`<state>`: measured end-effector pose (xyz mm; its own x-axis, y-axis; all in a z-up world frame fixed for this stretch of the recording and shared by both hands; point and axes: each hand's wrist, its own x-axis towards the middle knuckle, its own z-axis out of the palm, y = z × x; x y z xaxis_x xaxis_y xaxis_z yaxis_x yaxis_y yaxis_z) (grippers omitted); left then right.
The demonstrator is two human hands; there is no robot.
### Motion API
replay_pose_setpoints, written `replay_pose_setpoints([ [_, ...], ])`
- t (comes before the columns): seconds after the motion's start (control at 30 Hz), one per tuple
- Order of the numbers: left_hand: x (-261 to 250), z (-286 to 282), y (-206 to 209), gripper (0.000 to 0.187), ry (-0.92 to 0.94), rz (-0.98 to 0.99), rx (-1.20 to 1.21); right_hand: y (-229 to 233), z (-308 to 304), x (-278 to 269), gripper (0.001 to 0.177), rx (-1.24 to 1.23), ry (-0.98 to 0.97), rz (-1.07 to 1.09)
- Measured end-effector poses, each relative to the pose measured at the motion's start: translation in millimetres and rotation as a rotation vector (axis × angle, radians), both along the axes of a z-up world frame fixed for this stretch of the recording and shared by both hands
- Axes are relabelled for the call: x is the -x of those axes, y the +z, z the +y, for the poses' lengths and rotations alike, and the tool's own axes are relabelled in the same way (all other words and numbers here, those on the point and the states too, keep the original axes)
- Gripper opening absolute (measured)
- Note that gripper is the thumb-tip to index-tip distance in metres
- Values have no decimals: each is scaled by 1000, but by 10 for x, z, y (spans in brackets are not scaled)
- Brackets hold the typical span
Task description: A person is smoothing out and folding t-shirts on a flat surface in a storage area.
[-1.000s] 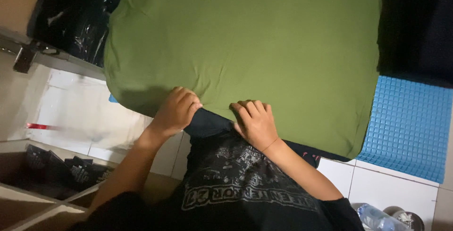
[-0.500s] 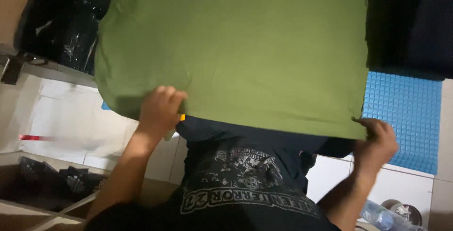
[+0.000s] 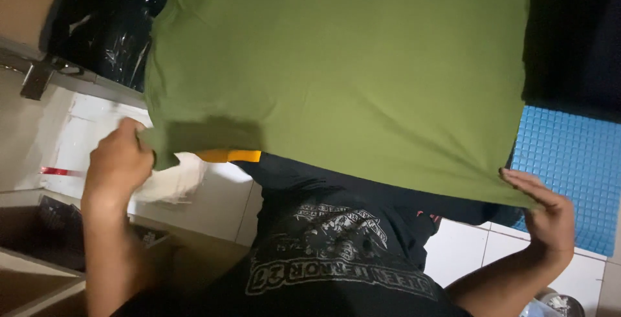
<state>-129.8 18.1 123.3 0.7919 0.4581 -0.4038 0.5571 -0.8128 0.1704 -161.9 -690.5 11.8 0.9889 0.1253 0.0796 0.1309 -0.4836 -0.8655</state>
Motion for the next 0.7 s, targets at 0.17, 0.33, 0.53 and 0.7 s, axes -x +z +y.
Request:
replay_pose_setpoints([
  [0.17, -364, -43, 311, 56, 149, -185, 306, -235, -332, -404, 41, -295, 5, -1],
  [0.33, -1228, 47, 413, 29, -22, -573, 469, -307, -417, -1358, 28, -311, -258, -114],
  [0.53, -2290, 669, 42, 20, -110, -655, 400, -157, -309, -2588, 18, 15, -274, -363],
  [0.7, -2607, 923, -431, 16, -201, -744, 332, -949, -827, -3470, 34, 331, -469, -503],
])
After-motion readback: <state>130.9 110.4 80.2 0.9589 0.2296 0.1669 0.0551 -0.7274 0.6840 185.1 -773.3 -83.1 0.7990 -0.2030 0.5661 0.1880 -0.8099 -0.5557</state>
